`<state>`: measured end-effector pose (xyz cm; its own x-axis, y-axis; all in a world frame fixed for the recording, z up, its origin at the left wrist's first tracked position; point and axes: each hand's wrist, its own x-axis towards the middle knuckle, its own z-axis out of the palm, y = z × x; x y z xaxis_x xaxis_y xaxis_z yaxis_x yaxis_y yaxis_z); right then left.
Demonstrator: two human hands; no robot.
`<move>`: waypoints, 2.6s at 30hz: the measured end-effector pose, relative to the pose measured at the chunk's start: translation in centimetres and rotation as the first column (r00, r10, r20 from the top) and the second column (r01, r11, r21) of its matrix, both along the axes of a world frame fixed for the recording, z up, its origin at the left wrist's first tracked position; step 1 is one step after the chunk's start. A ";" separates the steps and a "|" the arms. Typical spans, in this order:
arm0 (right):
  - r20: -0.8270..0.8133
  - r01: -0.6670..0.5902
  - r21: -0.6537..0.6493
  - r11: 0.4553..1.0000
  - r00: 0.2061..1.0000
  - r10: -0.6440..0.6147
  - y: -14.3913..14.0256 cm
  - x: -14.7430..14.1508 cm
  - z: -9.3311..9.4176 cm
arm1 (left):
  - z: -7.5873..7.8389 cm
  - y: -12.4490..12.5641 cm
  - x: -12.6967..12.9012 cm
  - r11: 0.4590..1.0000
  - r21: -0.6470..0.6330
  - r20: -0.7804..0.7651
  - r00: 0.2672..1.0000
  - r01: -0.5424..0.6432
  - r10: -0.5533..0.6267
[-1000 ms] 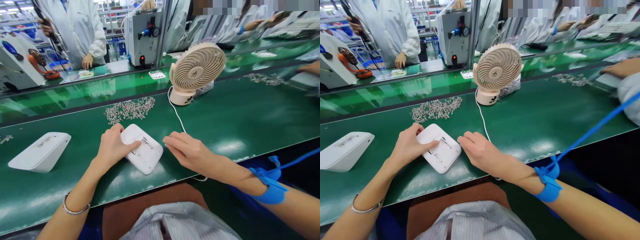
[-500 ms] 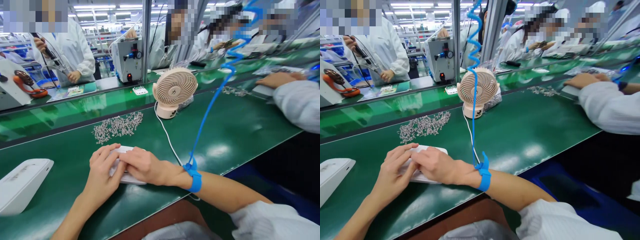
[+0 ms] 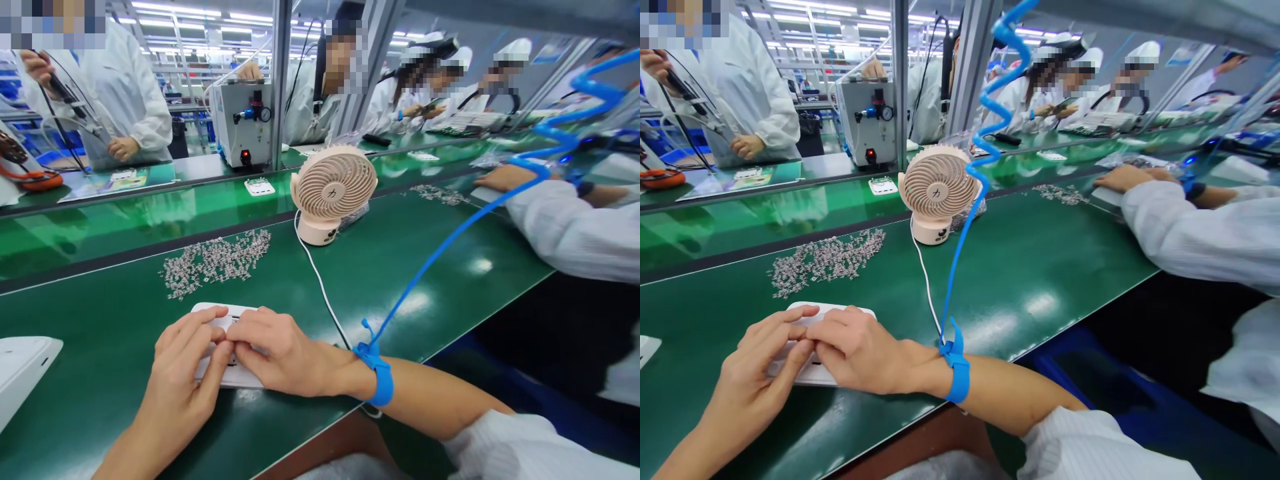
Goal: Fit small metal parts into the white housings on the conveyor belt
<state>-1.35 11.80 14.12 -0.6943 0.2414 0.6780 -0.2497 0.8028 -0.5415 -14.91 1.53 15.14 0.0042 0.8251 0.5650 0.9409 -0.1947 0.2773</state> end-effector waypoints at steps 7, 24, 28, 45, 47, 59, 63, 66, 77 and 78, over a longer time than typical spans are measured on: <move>0.028 0.037 0.007 0.999 0.999 -0.037 0.4 0.0 0.4 | -0.6 0.0 0.1 0.996 0.086 -0.085 0.995 -0.034 0.041; 0.165 0.143 -0.109 0.984 0.978 -0.123 3.8 -0.2 -0.8 | -2.4 0.0 0.4 0.926 -0.114 -0.409 0.867 -0.360 0.286; 0.181 0.069 -0.109 0.992 0.982 -0.049 3.7 -0.1 -1.4 | -2.0 0.0 2.2 0.918 -0.069 -0.418 0.847 -0.391 0.329; 0.221 0.195 0.357 0.914 0.933 -0.285 3.6 -2.3 -2.3 | -2.3 0.0 3.0 0.902 -0.100 -0.382 0.854 -0.419 0.354; 0.202 0.207 0.380 0.902 0.933 -0.299 3.5 -2.3 -2.5 | -2.4 0.1 3.0 0.898 -0.095 -0.408 0.839 -0.431 0.360; 0.321 0.102 0.345 0.933 0.921 -0.219 4.3 -2.1 -1.7 | -2.4 0.0 3.3 0.889 -0.053 -0.497 0.784 -0.455 0.372; 0.345 0.110 0.490 0.865 0.886 -0.309 4.2 -2.4 -1.5 | -2.4 0.1 3.5 0.886 -0.038 -0.534 0.758 -0.463 0.374; 0.281 0.143 0.574 0.806 0.890 -0.358 4.0 -2.7 -1.7 | -2.4 0.2 3.6 0.877 -0.019 -0.558 0.733 -0.480 0.389; 0.146 0.191 0.075 0.979 0.969 -0.201 3.5 -0.6 -3.0 | -2.4 0.2 3.8 0.861 -0.030 -0.578 0.712 -0.508 0.400; 0.147 0.179 0.060 0.982 0.971 -0.186 3.5 -0.4 -3.1 | -2.4 0.2 3.8 0.861 -0.031 -0.576 0.713 -0.507 0.399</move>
<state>-1.72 15.35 11.04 -0.7369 0.3448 0.5815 -0.0141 0.8521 -0.5231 -11.16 1.78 12.74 -0.1420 0.8898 0.4337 0.9040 0.2951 -0.3094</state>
